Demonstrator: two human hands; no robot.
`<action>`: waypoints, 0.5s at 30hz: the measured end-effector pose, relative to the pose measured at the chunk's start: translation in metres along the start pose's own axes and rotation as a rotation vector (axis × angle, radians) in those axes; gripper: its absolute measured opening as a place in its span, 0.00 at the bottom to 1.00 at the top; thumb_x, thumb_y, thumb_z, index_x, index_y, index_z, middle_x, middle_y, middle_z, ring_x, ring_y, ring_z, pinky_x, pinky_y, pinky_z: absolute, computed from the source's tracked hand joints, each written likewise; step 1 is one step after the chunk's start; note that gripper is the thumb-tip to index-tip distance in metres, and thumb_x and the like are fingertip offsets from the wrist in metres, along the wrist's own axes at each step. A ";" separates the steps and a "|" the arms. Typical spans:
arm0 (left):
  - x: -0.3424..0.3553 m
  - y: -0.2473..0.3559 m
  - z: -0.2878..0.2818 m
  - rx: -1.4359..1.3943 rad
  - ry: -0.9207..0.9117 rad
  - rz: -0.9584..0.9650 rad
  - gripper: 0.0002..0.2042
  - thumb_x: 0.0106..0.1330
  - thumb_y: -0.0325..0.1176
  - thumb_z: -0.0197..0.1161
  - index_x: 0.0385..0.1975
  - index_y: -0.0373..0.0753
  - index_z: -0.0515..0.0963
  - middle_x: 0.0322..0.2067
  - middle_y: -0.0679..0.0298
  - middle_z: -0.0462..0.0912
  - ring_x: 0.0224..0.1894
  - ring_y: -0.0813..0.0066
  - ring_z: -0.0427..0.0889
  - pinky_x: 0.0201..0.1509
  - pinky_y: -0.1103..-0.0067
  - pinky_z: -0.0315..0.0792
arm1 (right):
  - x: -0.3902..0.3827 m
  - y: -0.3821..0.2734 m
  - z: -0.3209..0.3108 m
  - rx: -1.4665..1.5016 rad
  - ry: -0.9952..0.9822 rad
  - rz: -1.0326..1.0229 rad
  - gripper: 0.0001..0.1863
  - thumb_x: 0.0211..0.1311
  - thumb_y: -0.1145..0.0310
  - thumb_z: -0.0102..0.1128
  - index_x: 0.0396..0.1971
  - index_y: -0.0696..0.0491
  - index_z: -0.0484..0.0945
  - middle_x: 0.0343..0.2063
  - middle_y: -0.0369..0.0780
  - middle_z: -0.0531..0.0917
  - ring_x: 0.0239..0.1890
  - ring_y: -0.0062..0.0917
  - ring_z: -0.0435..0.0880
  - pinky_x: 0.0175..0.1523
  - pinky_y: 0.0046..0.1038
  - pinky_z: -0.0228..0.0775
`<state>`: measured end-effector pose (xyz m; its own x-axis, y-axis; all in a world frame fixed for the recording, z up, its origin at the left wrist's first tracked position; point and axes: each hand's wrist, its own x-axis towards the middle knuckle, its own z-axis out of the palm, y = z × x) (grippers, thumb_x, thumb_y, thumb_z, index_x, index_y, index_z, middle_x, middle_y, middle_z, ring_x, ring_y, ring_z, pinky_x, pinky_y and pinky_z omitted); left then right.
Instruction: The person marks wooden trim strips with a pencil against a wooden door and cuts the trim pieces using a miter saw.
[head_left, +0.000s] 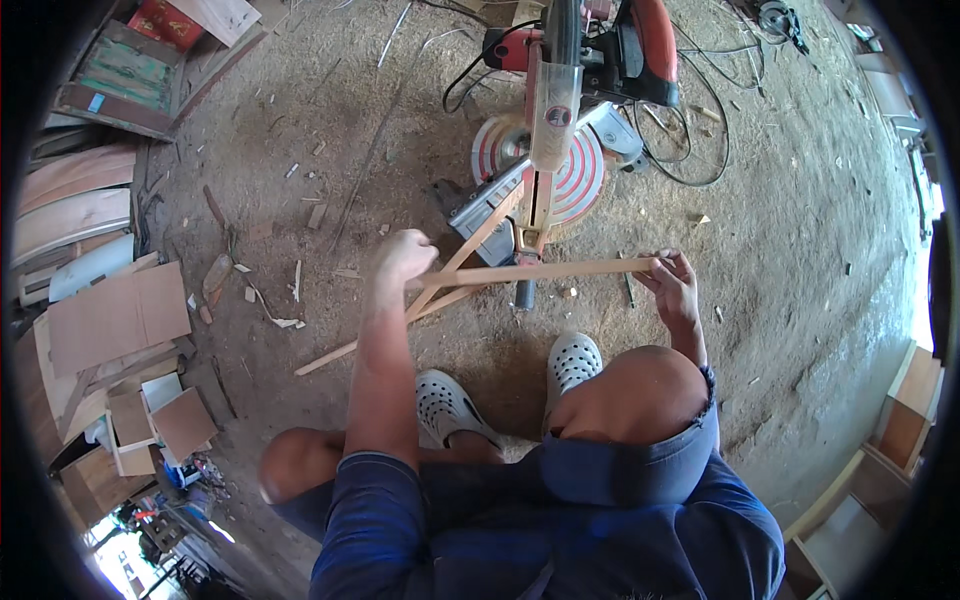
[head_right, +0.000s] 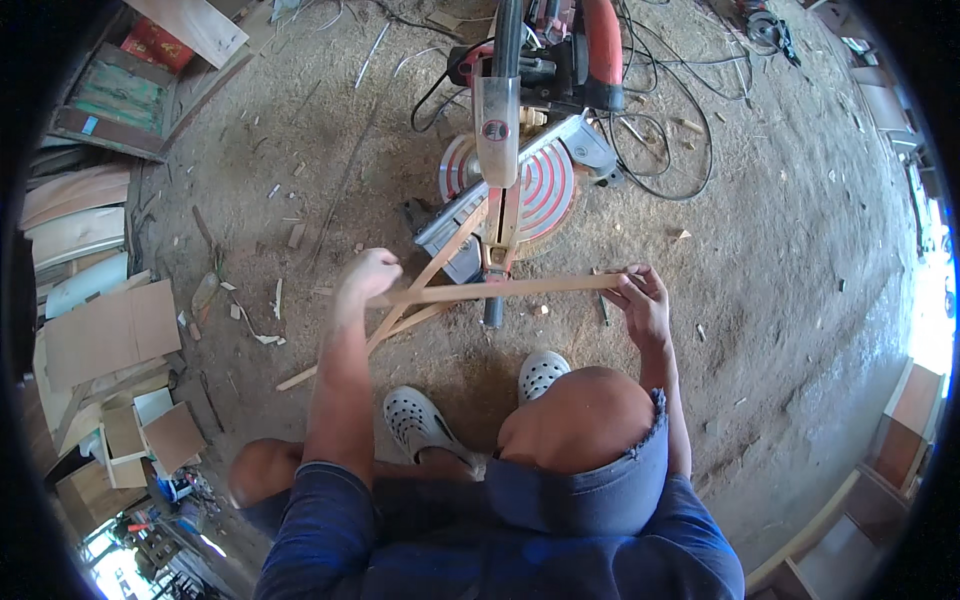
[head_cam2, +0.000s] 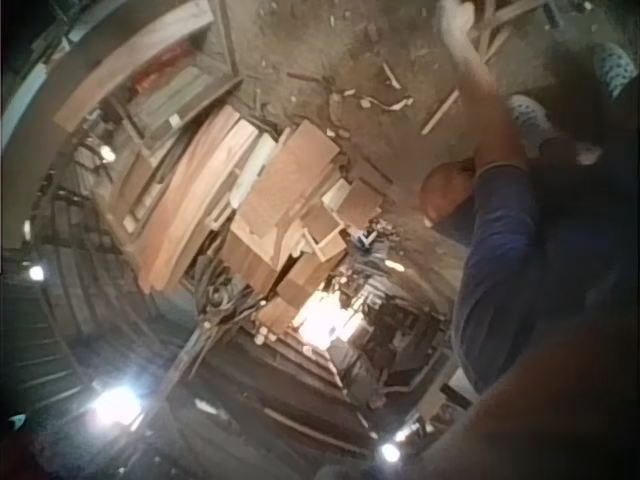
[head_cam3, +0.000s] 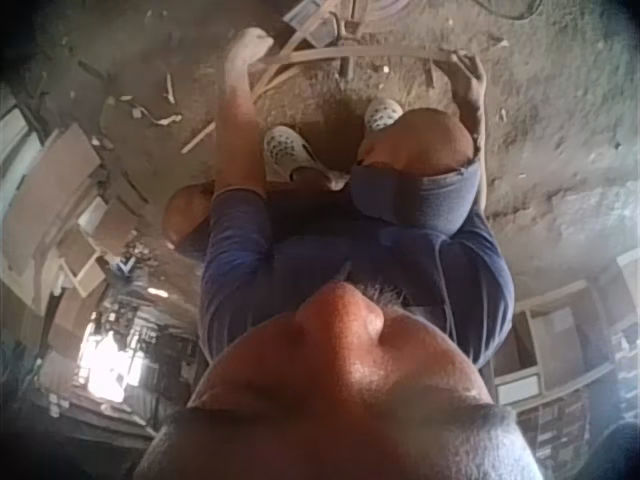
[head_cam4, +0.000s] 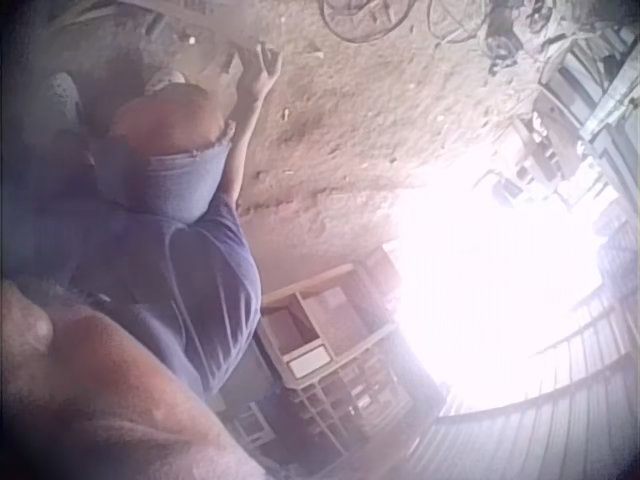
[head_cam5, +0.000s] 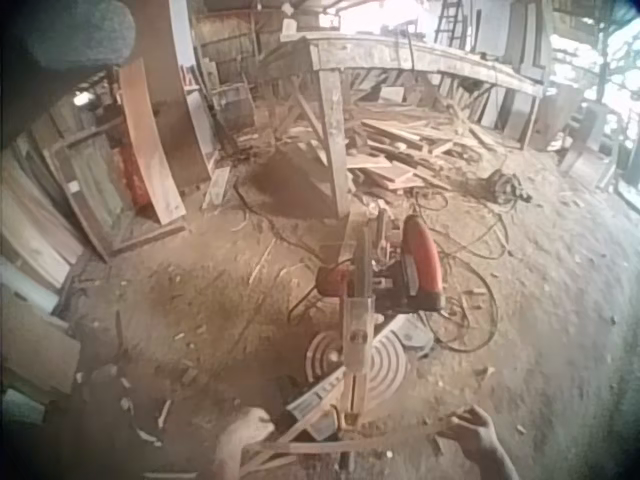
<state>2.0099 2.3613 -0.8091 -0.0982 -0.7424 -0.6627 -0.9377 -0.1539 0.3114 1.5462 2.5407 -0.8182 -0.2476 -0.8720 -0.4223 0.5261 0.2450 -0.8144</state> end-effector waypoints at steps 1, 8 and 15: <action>-0.002 0.008 0.006 0.015 -0.076 0.008 0.21 0.62 0.44 0.70 0.52 0.38 0.87 0.54 0.49 0.88 0.56 0.52 0.88 0.63 0.62 0.79 | 0.001 0.002 0.002 0.002 -0.010 0.003 0.08 0.74 0.78 0.61 0.48 0.53 0.75 0.49 0.48 0.87 0.54 0.39 0.89 0.60 0.45 0.85; -0.003 0.027 0.073 -0.065 -0.385 0.212 0.14 0.63 0.41 0.78 0.45 0.43 0.91 0.39 0.57 0.93 0.43 0.67 0.90 0.52 0.68 0.80 | -0.002 0.008 0.011 -0.094 -0.121 0.127 0.07 0.74 0.78 0.60 0.47 0.55 0.74 0.49 0.49 0.87 0.55 0.39 0.88 0.60 0.44 0.86; -0.007 0.047 0.064 -0.044 -0.489 0.218 0.29 0.65 0.66 0.70 0.49 0.46 0.90 0.46 0.60 0.92 0.49 0.64 0.89 0.56 0.67 0.79 | 0.018 0.022 0.050 -0.159 -0.181 0.137 0.08 0.74 0.78 0.59 0.48 0.54 0.73 0.51 0.48 0.86 0.56 0.37 0.87 0.61 0.44 0.85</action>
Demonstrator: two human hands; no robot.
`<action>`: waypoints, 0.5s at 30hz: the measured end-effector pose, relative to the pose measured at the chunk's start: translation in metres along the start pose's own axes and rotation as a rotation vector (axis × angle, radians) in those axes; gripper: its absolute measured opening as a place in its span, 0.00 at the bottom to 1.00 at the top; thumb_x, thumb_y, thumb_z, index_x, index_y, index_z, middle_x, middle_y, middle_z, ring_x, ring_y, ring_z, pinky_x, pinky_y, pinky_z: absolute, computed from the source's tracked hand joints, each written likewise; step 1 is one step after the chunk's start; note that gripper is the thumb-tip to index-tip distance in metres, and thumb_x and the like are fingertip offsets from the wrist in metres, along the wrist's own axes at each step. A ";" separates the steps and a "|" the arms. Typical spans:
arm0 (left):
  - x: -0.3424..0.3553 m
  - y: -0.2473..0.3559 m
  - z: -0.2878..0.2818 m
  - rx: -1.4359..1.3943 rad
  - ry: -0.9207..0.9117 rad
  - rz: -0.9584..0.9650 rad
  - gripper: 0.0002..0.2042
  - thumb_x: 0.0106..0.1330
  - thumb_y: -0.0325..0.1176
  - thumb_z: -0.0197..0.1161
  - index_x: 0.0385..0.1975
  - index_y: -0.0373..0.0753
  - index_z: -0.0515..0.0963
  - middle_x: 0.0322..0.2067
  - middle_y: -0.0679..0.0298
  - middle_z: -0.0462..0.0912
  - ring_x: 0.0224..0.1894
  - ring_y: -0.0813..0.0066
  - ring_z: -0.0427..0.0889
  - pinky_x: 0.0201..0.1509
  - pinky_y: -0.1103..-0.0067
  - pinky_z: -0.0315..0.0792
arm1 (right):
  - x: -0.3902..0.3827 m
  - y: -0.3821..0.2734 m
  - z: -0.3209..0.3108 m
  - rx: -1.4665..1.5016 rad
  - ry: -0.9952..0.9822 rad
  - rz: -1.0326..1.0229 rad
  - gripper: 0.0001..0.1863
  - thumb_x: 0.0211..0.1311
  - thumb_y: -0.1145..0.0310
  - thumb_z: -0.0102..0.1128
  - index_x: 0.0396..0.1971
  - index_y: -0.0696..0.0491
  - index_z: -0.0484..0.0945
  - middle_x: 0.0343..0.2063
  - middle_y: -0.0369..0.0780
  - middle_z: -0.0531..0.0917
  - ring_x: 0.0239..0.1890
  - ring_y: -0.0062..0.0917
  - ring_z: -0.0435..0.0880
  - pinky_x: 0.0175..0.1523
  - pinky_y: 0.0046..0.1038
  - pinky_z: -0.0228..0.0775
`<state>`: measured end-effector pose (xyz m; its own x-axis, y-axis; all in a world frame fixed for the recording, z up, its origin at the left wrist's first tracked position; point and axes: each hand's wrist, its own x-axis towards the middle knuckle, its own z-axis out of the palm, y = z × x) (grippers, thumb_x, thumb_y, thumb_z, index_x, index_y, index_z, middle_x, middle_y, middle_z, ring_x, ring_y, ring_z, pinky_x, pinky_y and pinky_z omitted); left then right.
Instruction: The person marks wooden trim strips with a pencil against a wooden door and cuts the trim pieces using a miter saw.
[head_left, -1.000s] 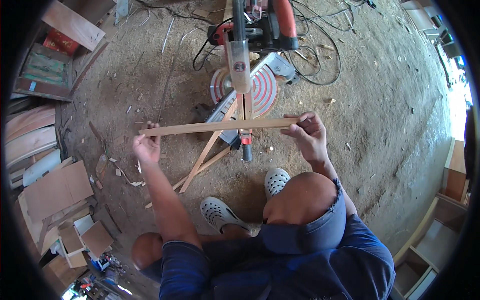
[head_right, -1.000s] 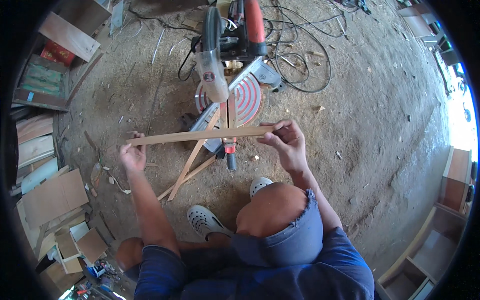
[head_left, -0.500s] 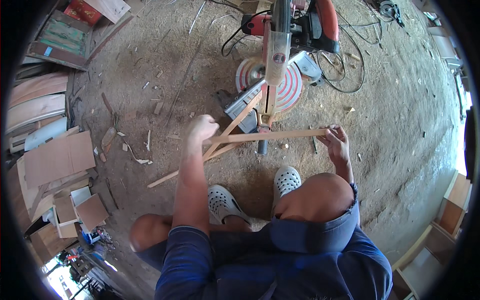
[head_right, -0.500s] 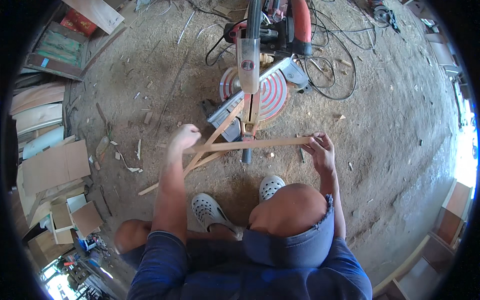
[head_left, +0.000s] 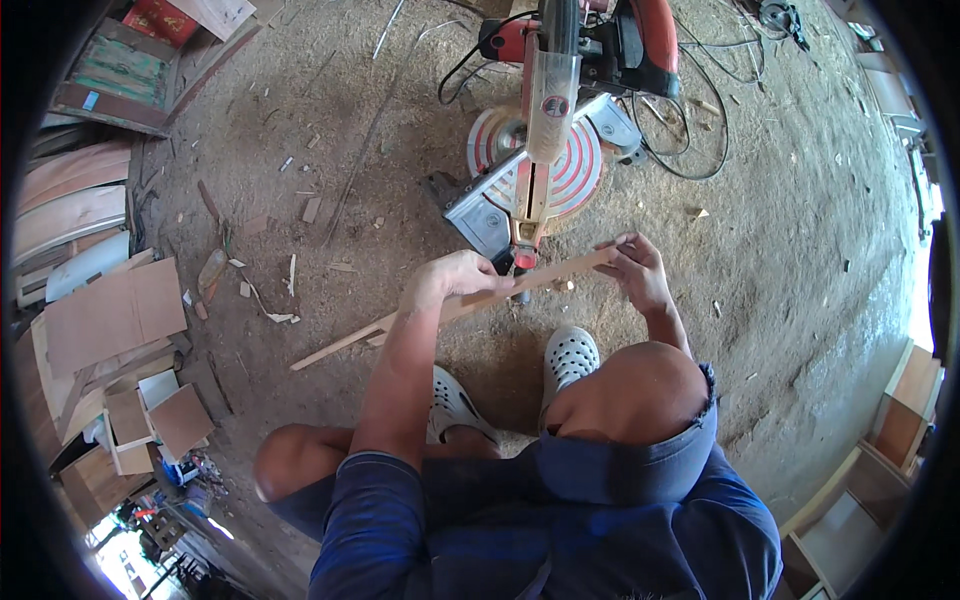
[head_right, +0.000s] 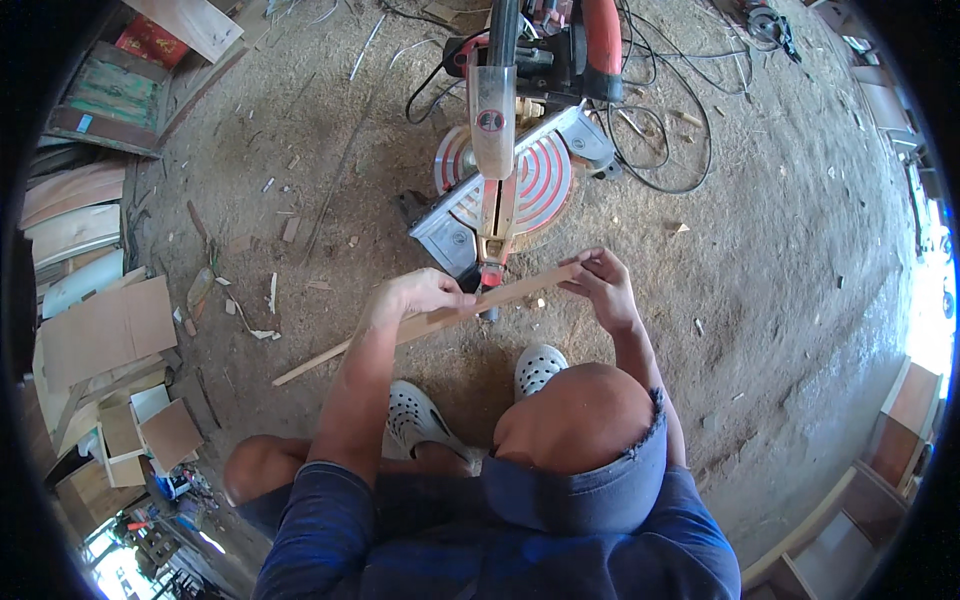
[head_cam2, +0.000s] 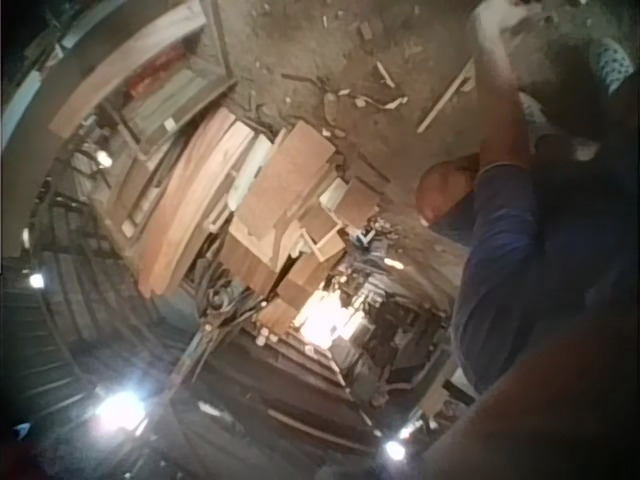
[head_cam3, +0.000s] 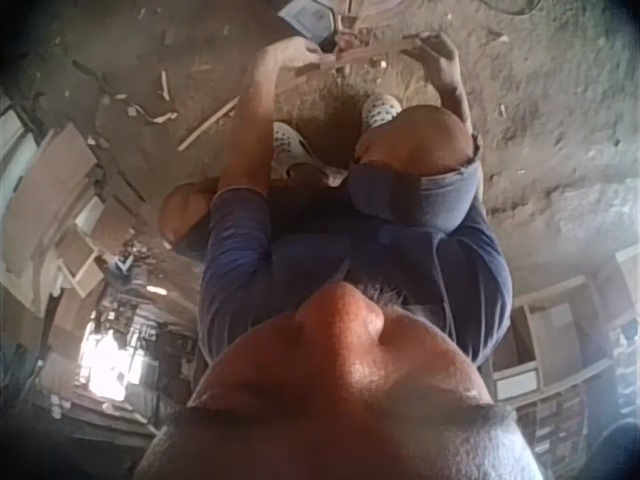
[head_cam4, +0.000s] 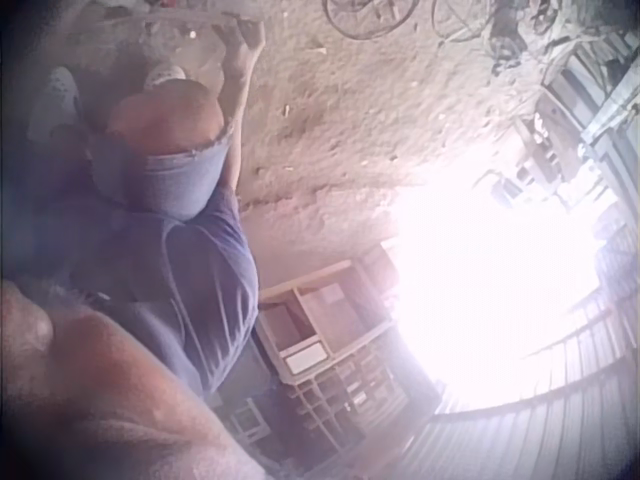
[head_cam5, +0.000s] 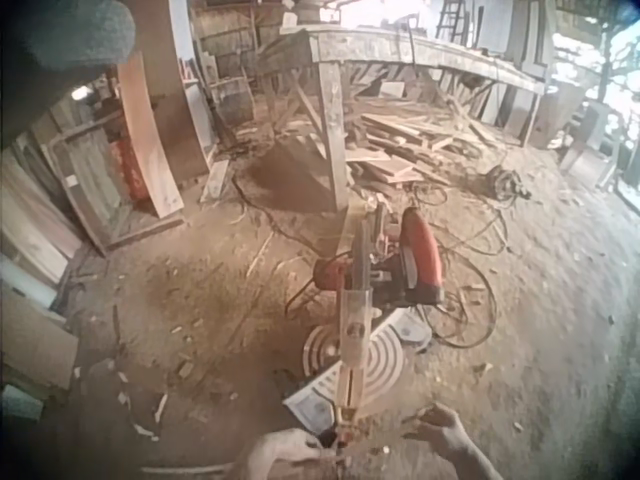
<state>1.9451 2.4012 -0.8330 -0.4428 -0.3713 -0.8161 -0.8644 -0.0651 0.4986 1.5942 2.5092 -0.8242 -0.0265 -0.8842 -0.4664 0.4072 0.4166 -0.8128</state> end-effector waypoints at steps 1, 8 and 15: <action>0.000 0.003 -0.003 -0.010 0.005 -0.036 0.38 0.62 0.77 0.63 0.51 0.45 0.89 0.46 0.60 0.92 0.50 0.64 0.87 0.58 0.66 0.78 | 0.005 -0.003 0.004 0.023 0.002 -0.028 0.08 0.75 0.78 0.60 0.48 0.55 0.73 0.50 0.47 0.86 0.56 0.36 0.87 0.61 0.44 0.85; -0.008 -0.068 -0.021 -0.311 0.139 -0.039 0.28 0.71 0.62 0.68 0.39 0.37 0.90 0.28 0.64 0.88 0.29 0.82 0.83 0.37 0.77 0.77 | 0.045 -0.014 0.027 0.054 0.070 -0.173 0.15 0.74 0.74 0.64 0.55 0.58 0.71 0.54 0.48 0.84 0.58 0.35 0.86 0.62 0.40 0.84; -0.026 -0.082 -0.023 -0.197 0.555 -0.296 0.34 0.66 0.71 0.64 0.37 0.39 0.90 0.31 0.50 0.89 0.38 0.54 0.90 0.45 0.65 0.81 | 0.047 0.000 0.036 -0.184 0.052 -0.182 0.29 0.73 0.68 0.70 0.66 0.63 0.69 0.59 0.50 0.82 0.59 0.32 0.86 0.61 0.33 0.83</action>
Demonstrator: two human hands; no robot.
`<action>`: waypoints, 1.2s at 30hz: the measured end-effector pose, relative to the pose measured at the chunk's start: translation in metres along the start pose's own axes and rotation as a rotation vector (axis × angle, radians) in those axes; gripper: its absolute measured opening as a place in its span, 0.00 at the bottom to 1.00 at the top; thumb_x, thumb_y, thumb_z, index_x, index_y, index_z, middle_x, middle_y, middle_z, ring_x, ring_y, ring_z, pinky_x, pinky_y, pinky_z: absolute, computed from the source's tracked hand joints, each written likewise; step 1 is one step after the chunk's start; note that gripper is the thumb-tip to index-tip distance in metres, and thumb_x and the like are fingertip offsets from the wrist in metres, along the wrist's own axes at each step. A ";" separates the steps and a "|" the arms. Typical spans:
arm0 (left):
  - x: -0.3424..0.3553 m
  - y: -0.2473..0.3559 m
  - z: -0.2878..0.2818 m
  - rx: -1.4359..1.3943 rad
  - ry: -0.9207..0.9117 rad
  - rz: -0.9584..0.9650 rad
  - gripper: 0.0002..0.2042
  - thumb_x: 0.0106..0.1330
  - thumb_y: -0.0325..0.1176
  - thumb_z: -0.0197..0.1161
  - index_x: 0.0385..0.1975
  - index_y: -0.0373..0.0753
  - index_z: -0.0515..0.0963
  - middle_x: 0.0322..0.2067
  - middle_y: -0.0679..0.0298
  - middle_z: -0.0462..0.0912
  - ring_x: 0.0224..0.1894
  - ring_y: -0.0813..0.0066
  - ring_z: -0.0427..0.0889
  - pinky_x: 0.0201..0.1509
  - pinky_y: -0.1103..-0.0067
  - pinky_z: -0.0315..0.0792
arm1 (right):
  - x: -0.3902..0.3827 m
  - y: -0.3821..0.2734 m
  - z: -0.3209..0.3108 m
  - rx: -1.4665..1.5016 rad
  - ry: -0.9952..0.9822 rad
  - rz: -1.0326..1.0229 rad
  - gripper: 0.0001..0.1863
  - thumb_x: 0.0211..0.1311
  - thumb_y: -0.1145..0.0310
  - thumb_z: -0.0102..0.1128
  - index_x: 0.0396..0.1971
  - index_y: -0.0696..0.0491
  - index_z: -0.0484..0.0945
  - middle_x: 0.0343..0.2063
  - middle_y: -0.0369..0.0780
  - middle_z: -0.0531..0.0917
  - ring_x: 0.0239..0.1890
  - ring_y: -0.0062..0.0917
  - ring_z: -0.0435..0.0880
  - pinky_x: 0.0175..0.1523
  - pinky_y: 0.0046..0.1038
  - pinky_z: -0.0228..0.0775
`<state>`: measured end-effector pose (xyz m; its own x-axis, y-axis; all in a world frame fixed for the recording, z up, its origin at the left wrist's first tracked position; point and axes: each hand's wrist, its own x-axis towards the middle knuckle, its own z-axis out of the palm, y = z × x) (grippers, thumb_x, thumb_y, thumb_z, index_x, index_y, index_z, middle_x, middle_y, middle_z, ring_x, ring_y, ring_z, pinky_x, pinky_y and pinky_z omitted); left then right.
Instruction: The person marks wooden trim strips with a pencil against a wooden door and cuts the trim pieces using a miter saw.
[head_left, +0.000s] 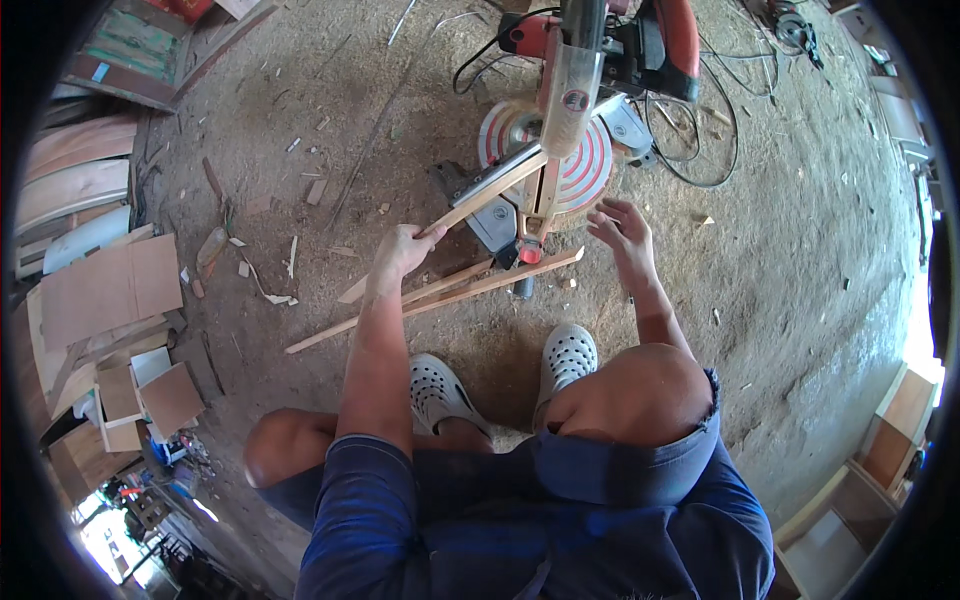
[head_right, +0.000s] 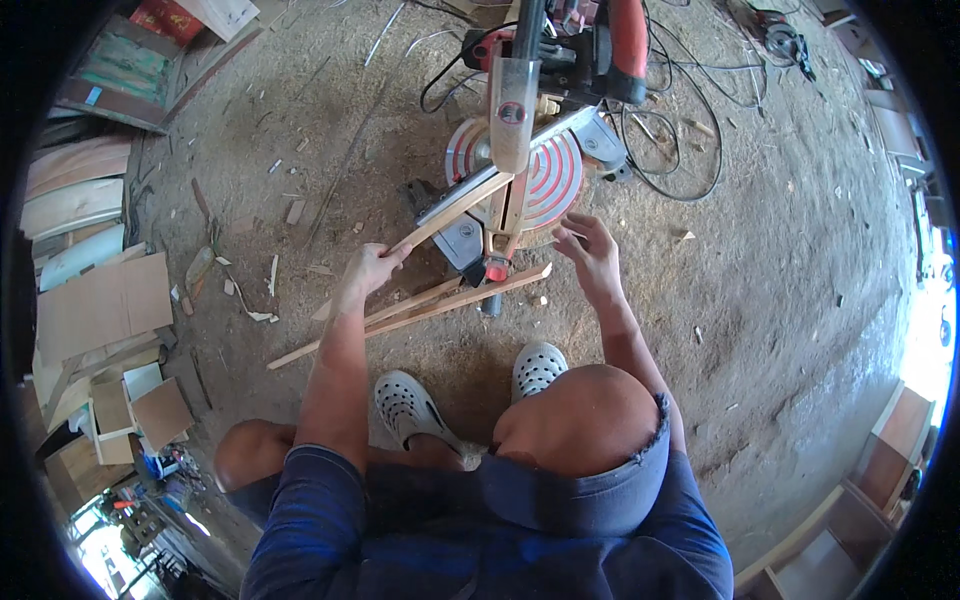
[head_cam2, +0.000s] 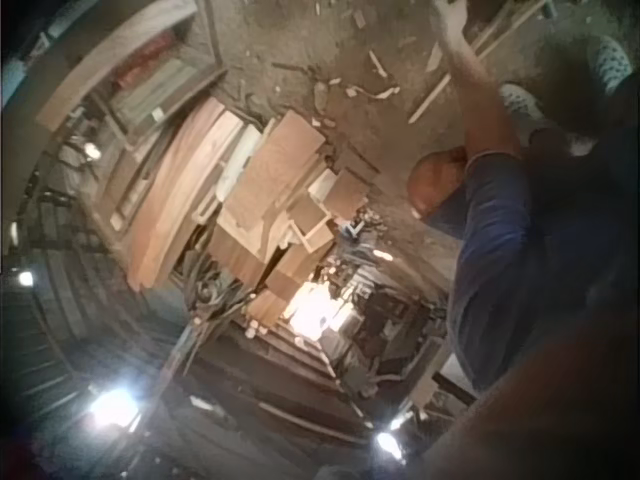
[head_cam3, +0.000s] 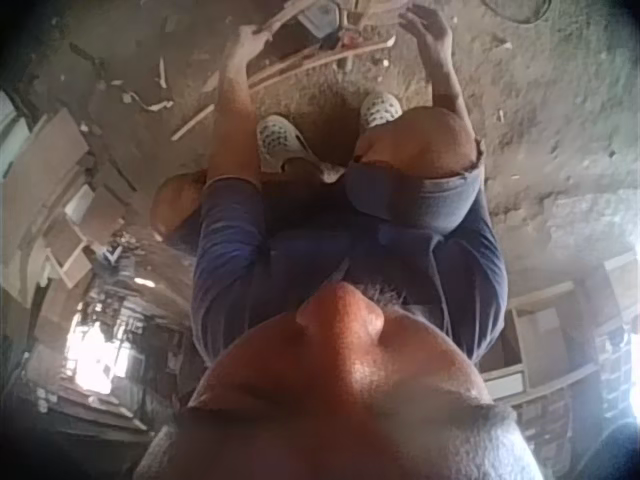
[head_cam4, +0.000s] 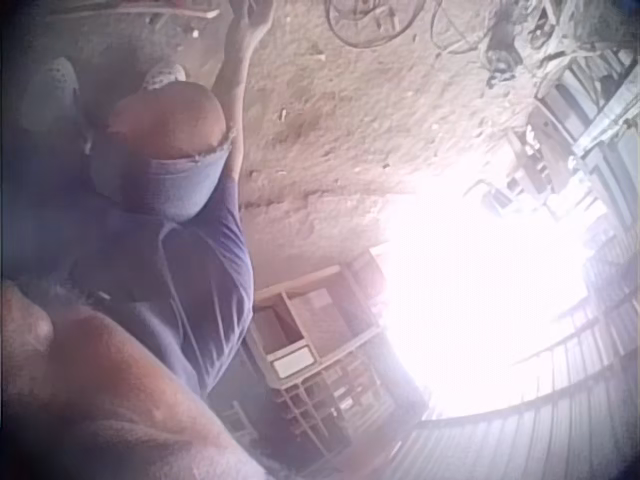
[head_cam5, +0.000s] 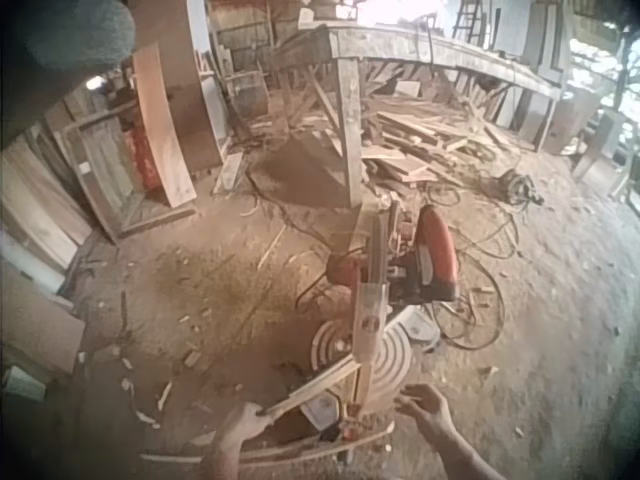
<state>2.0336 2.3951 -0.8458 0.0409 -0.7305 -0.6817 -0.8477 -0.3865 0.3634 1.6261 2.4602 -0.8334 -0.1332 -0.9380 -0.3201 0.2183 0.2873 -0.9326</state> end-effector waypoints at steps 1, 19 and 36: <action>0.001 -0.001 0.004 -0.007 0.003 -0.004 0.34 0.66 0.71 0.64 0.37 0.39 0.90 0.31 0.50 0.89 0.38 0.54 0.90 0.45 0.65 0.81 | -0.004 0.002 -0.004 -0.007 0.021 -0.004 0.28 0.73 0.67 0.70 0.65 0.64 0.71 0.57 0.48 0.83 0.58 0.31 0.86 0.60 0.33 0.83; 0.013 0.049 0.021 -0.026 0.096 0.092 0.34 0.72 0.65 0.56 0.54 0.35 0.82 0.54 0.39 0.85 0.60 0.43 0.84 0.64 0.58 0.77 | 0.095 -0.326 0.023 -0.780 0.317 -0.617 0.30 0.71 0.49 0.67 0.63 0.55 0.82 0.57 0.42 0.85 0.59 0.26 0.82 0.65 0.34 0.71; 0.034 0.042 0.028 -0.090 0.111 0.046 0.28 0.73 0.60 0.60 0.49 0.38 0.88 0.48 0.42 0.88 0.55 0.44 0.87 0.59 0.56 0.80 | 0.144 -0.282 0.054 -0.642 0.165 -0.114 0.16 0.73 0.62 0.62 0.49 0.59 0.76 0.38 0.43 0.85 0.31 0.32 0.87 0.37 0.35 0.84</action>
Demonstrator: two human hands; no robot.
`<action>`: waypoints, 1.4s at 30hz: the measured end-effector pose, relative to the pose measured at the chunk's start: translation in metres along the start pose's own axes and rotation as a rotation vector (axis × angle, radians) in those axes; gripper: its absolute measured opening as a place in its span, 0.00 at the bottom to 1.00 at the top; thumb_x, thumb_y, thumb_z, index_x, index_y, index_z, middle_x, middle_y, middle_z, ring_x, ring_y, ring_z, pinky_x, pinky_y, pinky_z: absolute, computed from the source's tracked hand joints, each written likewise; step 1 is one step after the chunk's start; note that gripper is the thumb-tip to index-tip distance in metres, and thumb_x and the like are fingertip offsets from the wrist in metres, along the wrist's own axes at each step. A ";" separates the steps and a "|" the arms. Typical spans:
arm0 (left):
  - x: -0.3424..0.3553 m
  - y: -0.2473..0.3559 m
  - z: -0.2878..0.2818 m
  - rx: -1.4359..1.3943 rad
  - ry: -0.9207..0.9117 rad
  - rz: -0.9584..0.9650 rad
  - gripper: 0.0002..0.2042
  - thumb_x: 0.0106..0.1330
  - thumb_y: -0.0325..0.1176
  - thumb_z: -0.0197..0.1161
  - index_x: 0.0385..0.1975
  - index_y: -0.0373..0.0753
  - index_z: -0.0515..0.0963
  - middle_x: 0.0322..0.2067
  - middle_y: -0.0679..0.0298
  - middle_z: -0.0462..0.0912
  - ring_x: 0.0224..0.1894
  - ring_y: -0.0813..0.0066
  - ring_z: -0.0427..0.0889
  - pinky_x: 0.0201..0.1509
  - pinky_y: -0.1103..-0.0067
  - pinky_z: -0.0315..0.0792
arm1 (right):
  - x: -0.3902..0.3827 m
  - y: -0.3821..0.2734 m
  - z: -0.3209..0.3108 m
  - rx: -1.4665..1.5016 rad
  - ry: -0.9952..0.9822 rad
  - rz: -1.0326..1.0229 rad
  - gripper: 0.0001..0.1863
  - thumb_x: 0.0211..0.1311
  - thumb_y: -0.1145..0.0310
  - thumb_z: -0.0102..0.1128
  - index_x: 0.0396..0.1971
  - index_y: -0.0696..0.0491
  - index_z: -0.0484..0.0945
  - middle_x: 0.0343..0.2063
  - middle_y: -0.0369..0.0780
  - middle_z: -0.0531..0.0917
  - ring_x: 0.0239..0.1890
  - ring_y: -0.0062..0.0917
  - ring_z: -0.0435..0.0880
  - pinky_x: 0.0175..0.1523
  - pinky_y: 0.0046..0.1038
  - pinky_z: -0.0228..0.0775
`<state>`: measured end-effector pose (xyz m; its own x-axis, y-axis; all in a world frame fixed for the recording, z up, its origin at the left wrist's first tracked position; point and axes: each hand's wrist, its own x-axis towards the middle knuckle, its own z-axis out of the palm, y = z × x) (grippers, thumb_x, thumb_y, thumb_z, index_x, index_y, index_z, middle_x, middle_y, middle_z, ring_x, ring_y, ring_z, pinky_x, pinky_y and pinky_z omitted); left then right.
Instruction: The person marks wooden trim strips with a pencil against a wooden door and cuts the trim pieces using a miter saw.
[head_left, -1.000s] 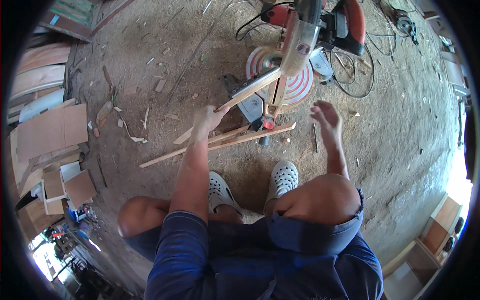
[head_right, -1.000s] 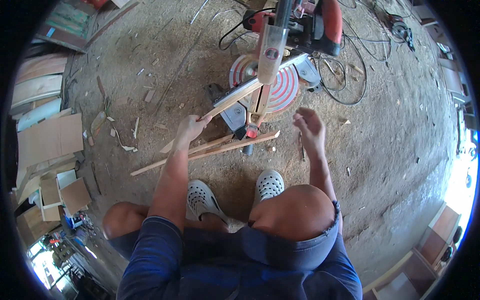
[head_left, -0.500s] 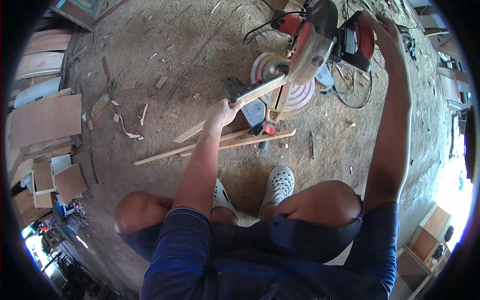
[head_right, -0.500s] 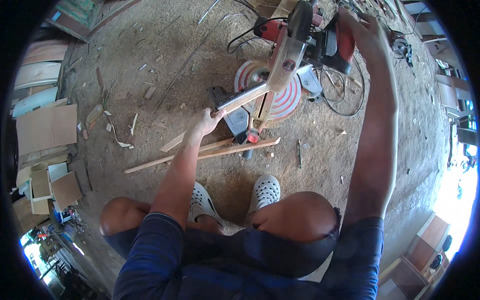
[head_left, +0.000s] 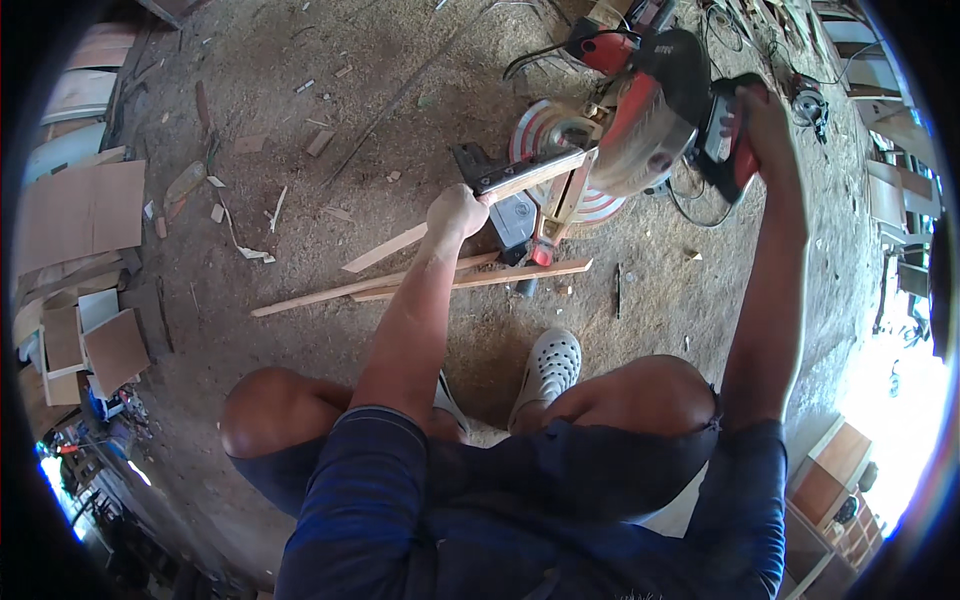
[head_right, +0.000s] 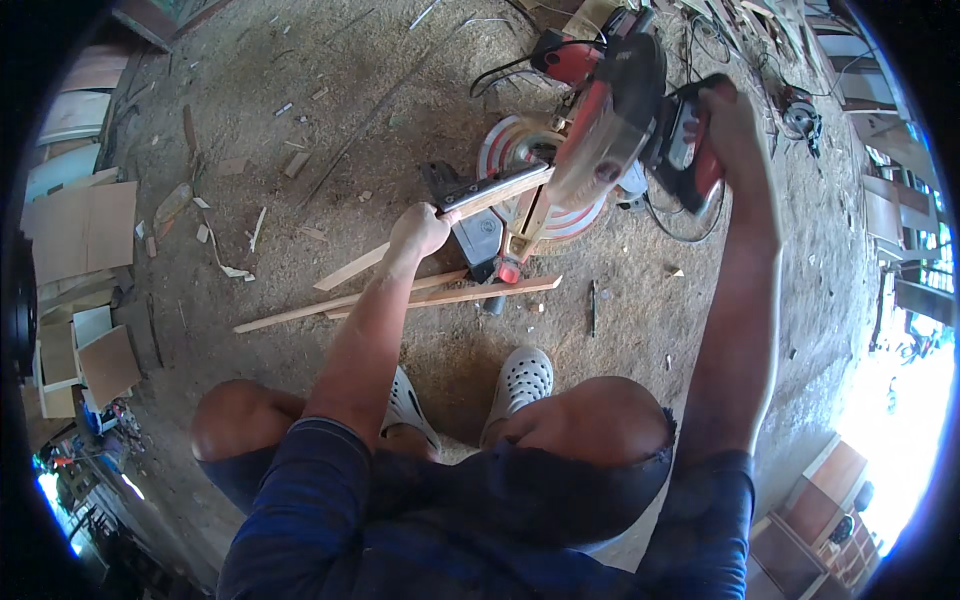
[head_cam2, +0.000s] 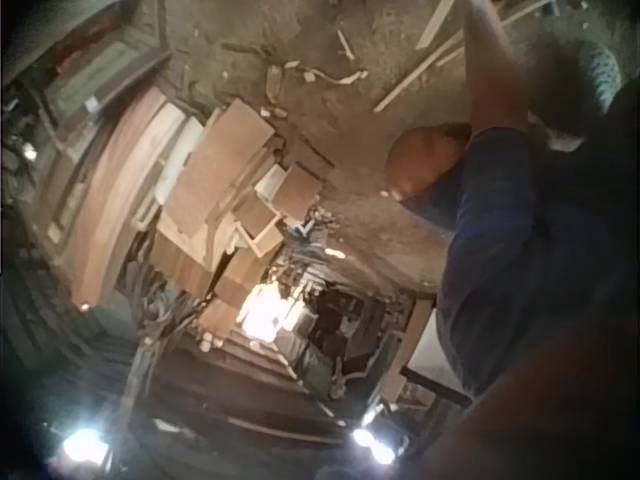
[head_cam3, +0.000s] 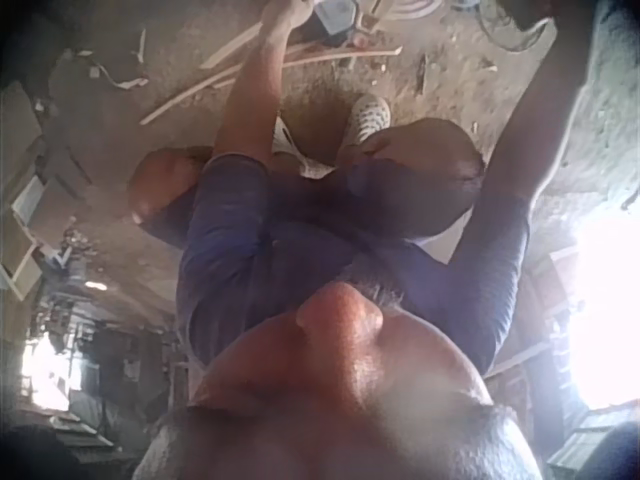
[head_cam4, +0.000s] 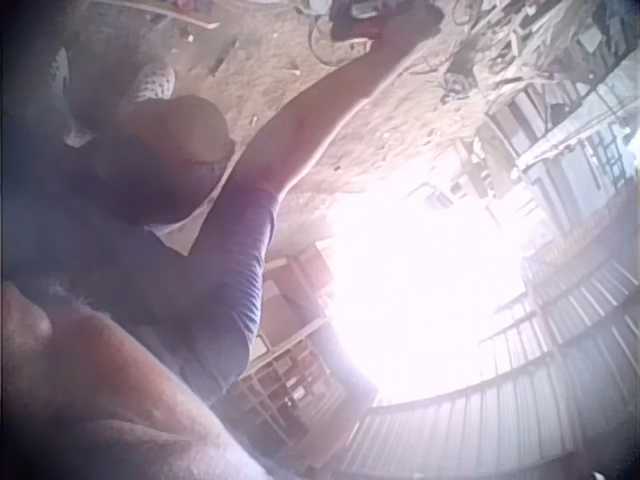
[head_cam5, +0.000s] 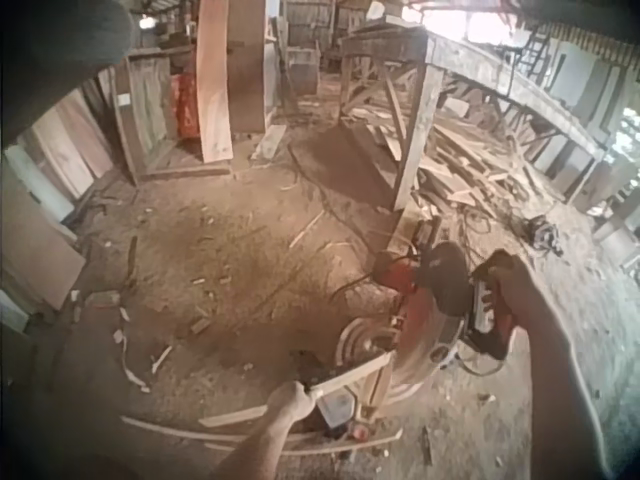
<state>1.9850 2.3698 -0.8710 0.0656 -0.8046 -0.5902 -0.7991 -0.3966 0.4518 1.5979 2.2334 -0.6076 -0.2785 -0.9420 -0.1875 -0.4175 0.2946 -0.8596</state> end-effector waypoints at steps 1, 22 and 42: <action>-0.001 0.002 0.000 -0.002 -0.009 0.004 0.28 0.73 0.59 0.59 0.50 0.38 0.88 0.49 0.43 0.88 0.56 0.45 0.87 0.59 0.57 0.80 | -0.015 0.009 0.003 0.029 0.092 -0.039 0.17 0.73 0.63 0.63 0.51 0.60 0.75 0.39 0.44 0.85 0.32 0.33 0.88 0.39 0.34 0.84; -0.008 0.000 0.003 -0.135 0.067 0.002 0.20 0.71 0.55 0.66 0.49 0.45 0.88 0.48 0.51 0.90 0.53 0.49 0.88 0.58 0.60 0.80 | -0.121 0.048 0.050 0.442 0.278 0.255 0.35 0.74 0.26 0.44 0.46 0.46 0.79 0.30 0.32 0.80 0.29 0.22 0.78 0.37 0.30 0.75; -0.008 0.002 -0.001 -0.138 0.003 -0.029 0.18 0.74 0.51 0.63 0.54 0.49 0.87 0.52 0.58 0.90 0.57 0.55 0.87 0.60 0.62 0.80 | -0.159 0.088 0.077 0.613 0.262 0.209 0.36 0.72 0.25 0.45 0.40 0.49 0.75 0.25 0.33 0.75 0.25 0.23 0.73 0.34 0.28 0.69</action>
<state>1.9833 2.3747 -0.8645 0.0897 -0.7929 -0.6028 -0.7074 -0.4768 0.5218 1.6723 2.3969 -0.6904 -0.5313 -0.7829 -0.3237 0.2092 0.2490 -0.9456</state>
